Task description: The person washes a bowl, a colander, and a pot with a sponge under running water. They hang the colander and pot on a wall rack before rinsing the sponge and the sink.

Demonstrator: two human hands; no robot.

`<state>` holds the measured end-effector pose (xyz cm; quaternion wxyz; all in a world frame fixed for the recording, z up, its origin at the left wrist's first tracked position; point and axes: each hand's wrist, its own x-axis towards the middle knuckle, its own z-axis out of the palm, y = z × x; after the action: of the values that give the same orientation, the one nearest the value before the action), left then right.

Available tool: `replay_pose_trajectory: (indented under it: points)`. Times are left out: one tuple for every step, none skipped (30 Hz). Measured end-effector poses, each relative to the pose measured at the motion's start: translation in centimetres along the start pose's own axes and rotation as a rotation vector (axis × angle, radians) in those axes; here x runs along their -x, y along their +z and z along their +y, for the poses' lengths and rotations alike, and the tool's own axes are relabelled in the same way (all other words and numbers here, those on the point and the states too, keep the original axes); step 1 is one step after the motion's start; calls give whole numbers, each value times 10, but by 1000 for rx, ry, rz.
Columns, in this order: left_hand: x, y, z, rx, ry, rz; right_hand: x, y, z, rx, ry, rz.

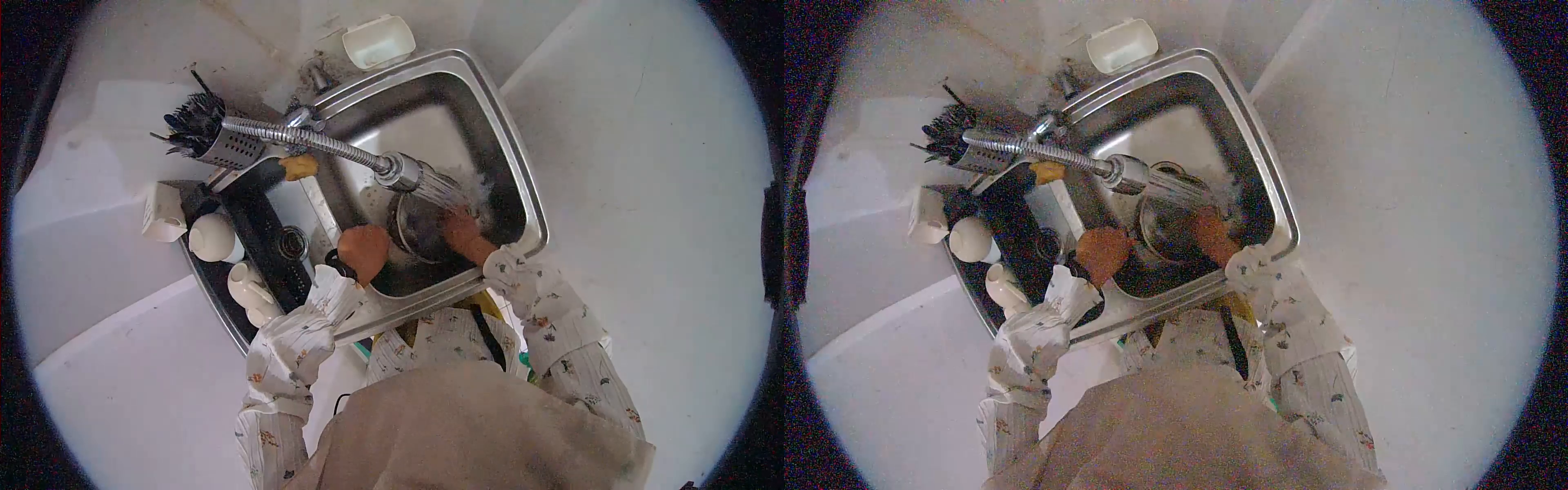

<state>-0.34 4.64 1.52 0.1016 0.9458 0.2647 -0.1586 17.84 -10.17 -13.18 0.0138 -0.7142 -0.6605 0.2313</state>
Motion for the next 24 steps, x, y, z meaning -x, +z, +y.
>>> replay_pose_trajectory:
  points:
    - [2,4,0,2,2,-5,1,-20,-20,50,63,-277]
    - [4,-7,5,49,-108,-29,2,-24,-33,50,65,-281]
    - [4,-14,6,94,-220,-48,1,-26,-44,-361,158,-360]
    - [4,-15,2,94,-223,-45,2,-30,-52,-773,246,-430]
    - [4,-16,-6,83,-100,-83,9,-48,-60,-769,240,-431]
    - [5,-15,-11,73,24,-124,19,-73,-70,-762,162,-352]
    - [7,-15,-14,74,21,-125,25,-86,-74,-754,88,-273]
    - [8,-17,-16,176,-43,-188,25,-84,-72,-753,86,-276]
    - [8,-17,-16,279,-106,-249,26,-82,-68,-534,82,-314]
    - [11,-16,-16,283,-111,-244,26,-81,-63,-311,75,-347]
    - [14,-13,-17,350,-159,-233,26,-81,-58,-304,68,-347]
    - [17,-10,-18,419,-209,-221,26,-82,-52,-243,-21,-267]
    - [18,-9,-21,425,-217,-218,26,-84,-46,-182,-109,-191]
    - [18,-7,-25,475,-195,-249,24,-86,-37,-179,-119,-197]
    - [20,-5,-28,530,-174,-280,21,-96,-29,-192,-156,-144]
    - [25,1,-30,540,-185,-279,18,-108,-25,-205,-194,-90]
    - [29,10,-33,576,-171,-264,15,-118,-25,-200,-204,-94]
    - [31,14,-34,609,-155,-248,11,-133,-27,-167,-201,-133]
    - [32,4,-33,613,-162,-242,6,-142,-28,-135,-197,-174]
    - [35,-5,-31,546,-205,-302,-1,-145,-29,-130,-206,-173]
    - [39,-14,-27,483,-246,-366,-8,-149,-30,-189,-135,-243]
    - [42,-19,-24,485,-252,-363,-14,-153,-31,-250,-62,-310]
    - [45,-25,-21,458,-264,-404,-17,-162,-34,-239,-64,-310]
    - [52,-31,-19,430,-276,-435,-19,-172,-41,-251,-88,-313]
